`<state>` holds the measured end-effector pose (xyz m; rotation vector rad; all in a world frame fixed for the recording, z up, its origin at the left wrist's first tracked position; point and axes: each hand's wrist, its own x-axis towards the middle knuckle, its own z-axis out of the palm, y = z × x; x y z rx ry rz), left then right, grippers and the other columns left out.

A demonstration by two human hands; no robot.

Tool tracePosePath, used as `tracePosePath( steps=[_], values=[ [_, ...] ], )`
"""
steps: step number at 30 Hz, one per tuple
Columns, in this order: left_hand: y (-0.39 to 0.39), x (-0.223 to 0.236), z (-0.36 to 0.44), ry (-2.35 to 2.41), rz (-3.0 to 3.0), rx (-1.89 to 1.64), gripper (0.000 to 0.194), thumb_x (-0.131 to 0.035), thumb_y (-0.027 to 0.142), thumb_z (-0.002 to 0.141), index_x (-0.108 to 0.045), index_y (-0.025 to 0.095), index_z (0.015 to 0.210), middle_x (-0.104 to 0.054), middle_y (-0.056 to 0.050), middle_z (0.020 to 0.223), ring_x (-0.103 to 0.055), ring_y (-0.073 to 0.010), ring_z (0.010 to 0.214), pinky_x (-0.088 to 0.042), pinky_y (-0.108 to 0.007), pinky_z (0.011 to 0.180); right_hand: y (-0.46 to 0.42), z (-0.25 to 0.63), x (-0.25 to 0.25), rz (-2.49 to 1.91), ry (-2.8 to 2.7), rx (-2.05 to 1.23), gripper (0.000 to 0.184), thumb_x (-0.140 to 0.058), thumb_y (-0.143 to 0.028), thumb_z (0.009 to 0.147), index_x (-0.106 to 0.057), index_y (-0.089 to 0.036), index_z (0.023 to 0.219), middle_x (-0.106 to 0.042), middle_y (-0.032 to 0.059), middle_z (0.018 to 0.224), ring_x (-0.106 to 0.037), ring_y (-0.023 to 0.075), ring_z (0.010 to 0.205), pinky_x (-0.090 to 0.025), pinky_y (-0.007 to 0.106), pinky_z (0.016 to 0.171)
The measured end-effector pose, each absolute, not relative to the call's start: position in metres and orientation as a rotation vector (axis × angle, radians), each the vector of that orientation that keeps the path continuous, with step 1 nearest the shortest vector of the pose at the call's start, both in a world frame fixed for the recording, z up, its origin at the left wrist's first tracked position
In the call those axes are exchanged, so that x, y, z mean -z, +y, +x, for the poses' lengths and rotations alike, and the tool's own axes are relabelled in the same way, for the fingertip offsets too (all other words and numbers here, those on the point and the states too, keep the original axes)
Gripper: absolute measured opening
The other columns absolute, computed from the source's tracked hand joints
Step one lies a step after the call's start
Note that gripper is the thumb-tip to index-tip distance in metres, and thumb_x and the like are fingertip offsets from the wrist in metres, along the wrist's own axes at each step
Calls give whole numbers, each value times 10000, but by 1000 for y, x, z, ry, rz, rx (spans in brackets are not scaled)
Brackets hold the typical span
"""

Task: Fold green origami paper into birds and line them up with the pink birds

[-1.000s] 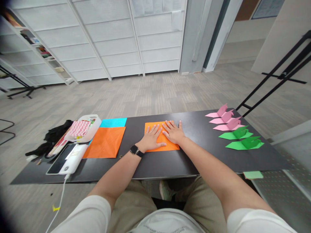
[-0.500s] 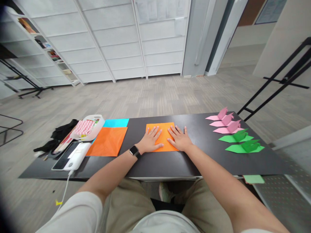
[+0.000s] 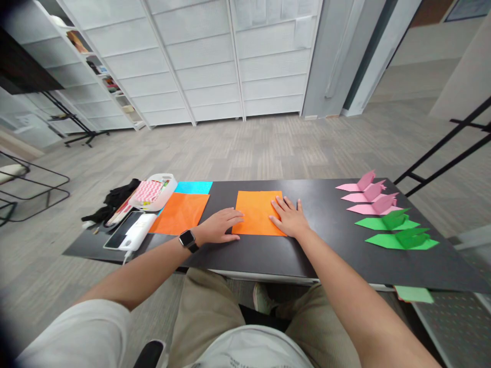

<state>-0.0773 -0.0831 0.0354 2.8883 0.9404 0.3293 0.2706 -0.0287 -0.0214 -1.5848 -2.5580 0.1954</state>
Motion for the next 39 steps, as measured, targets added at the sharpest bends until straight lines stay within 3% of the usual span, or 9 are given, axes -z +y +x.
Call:
tracePosePath(
  steps=[8,11,14,19,23,27,33,37,39],
  values=[
    [-86,-31,-66,898,2899,-327,311,-630,374,1031,-673,185,1274,-688,-140,1417,-674,-280,1288,-527,-439,1125,-27,277,25,-1508,-2372,-335,624,-258,-510,1108,-297,-352,1711,-336,34,1760,-298,321,1634,-86,738,1310],
    [-88,-32,-65,897,2908,-331,239,-609,322,1025,-683,194,1214,-706,-130,1370,-692,-260,1240,-543,-414,1097,-27,283,28,-1446,-2181,-362,610,-263,-416,1103,-302,-332,1706,-359,48,1754,-339,303,1618,-163,710,1314],
    [-90,-31,-62,931,2915,-368,177,-560,271,1032,-699,201,1116,-732,-113,1291,-712,-238,1168,-557,-395,1062,-25,289,32,-1401,-2015,-329,585,-349,-318,1053,-439,-266,1629,-521,104,1646,-472,314,1527,-247,689,1298],
    [-94,-30,-60,1062,2883,-459,162,-536,199,1015,-697,204,995,-749,-85,1222,-726,-216,1116,-571,-360,1020,-23,296,31,-1347,-1864,-245,623,-466,-108,832,-625,-199,1428,-699,142,1343,-624,312,1295,-478,545,1174],
    [-93,-37,-62,1177,2842,-526,153,-541,203,1002,-694,209,1005,-750,-83,1253,-729,-227,1125,-581,-369,996,-28,295,25,-1301,-2020,-221,655,-494,-59,761,-695,-233,1360,-667,110,1383,-594,299,1316,-469,493,1173],
    [-90,-50,-63,1195,2832,-558,164,-544,215,1001,-708,218,1000,-761,-86,1211,-722,-244,1128,-567,-405,1010,-34,292,19,-1289,-2182,-184,509,-582,-178,852,-747,-286,1321,-616,96,1470,-549,319,1373,-436,519,1185],
    [-88,-57,-68,1207,2775,-736,270,-568,379,1032,-692,208,1200,-731,-124,1289,-685,-279,1225,-530,-459,1085,-33,294,17,-1288,-2086,-260,283,-564,-301,961,-816,-297,1089,-756,90,1199,-659,304,1186,-497,516,1082],
    [-78,-48,-76,1158,2697,-871,770,-704,722,884,-576,193,1428,-636,-189,1455,-598,-361,1374,-468,-529,1188,-31,297,17,-1304,-1968,-282,275,-531,-313,977,-794,-268,1040,-781,89,1110,-692,291,1104,-532,469,1028],
    [-71,-42,-74,1114,2692,-865,888,-741,789,817,-561,187,1444,-625,-205,1466,-589,-377,1383,-456,-545,1202,-30,297,17,-1321,-1931,-285,275,-528,-367,1004,-780,-256,1000,-780,93,1075,-700,286,1067,-544,450,994]
  ],
)
